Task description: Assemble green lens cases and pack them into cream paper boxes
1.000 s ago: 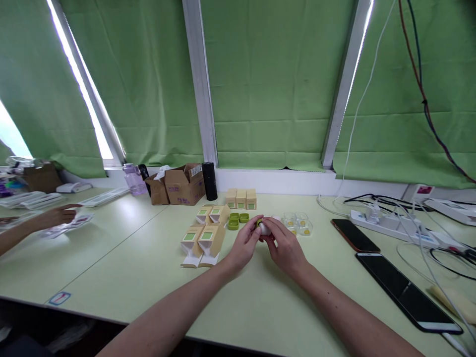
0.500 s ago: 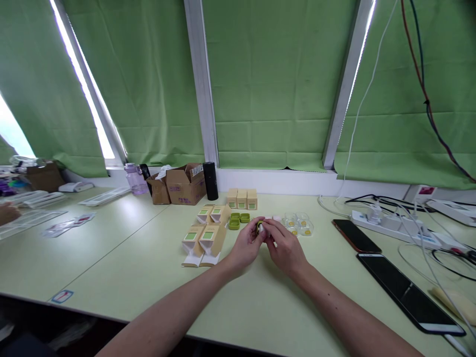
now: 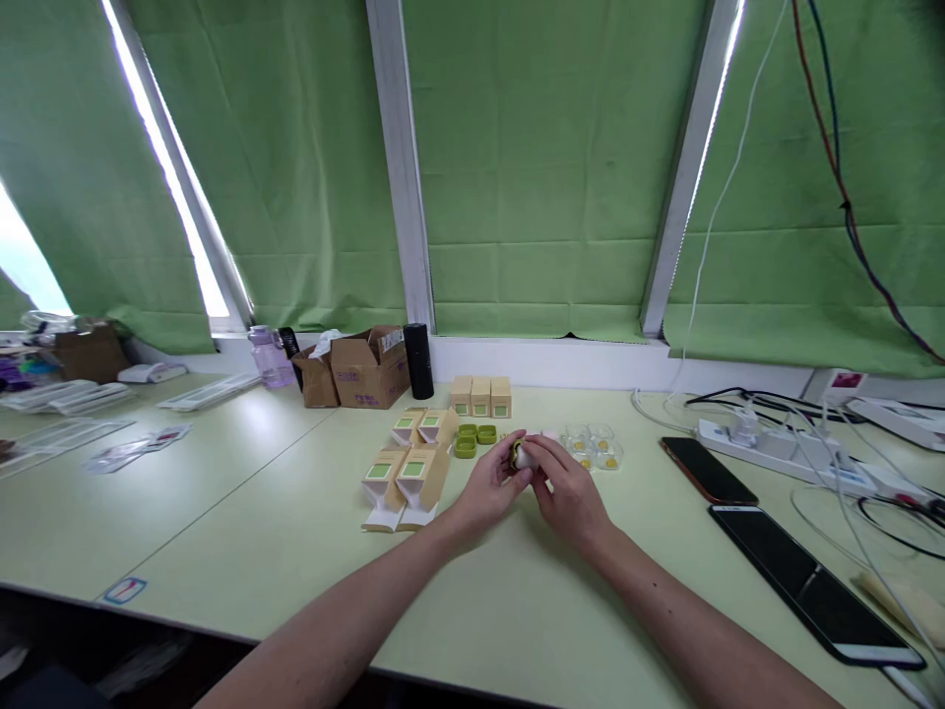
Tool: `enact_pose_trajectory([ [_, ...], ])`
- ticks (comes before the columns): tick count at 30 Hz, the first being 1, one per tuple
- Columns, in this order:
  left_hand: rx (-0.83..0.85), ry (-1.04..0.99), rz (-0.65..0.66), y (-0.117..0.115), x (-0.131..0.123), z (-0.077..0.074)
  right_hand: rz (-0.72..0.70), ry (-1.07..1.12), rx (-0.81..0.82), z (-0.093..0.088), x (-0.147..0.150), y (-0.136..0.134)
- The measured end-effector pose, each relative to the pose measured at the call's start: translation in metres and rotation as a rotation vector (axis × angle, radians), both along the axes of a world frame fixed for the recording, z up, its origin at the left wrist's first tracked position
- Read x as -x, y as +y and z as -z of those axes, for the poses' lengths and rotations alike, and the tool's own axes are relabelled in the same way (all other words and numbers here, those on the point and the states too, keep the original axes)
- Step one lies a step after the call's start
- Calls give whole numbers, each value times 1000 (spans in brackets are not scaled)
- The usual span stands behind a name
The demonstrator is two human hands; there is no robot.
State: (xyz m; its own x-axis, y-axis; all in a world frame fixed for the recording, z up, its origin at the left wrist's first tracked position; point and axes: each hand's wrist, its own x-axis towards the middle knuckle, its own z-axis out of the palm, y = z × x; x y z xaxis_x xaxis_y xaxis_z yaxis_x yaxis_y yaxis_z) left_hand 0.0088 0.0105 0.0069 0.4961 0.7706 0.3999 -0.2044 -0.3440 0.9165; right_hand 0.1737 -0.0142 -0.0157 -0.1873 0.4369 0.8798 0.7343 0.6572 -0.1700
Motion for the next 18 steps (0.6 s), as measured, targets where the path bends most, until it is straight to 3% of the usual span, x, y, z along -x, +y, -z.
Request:
enact_pose_trajectory([
  [9, 98, -143, 116, 7, 0, 5, -58, 56, 100, -3, 2, -2],
  [18, 176, -167, 124, 9, 2, 6, -88, 267, 251, -6, 5, -5],
])
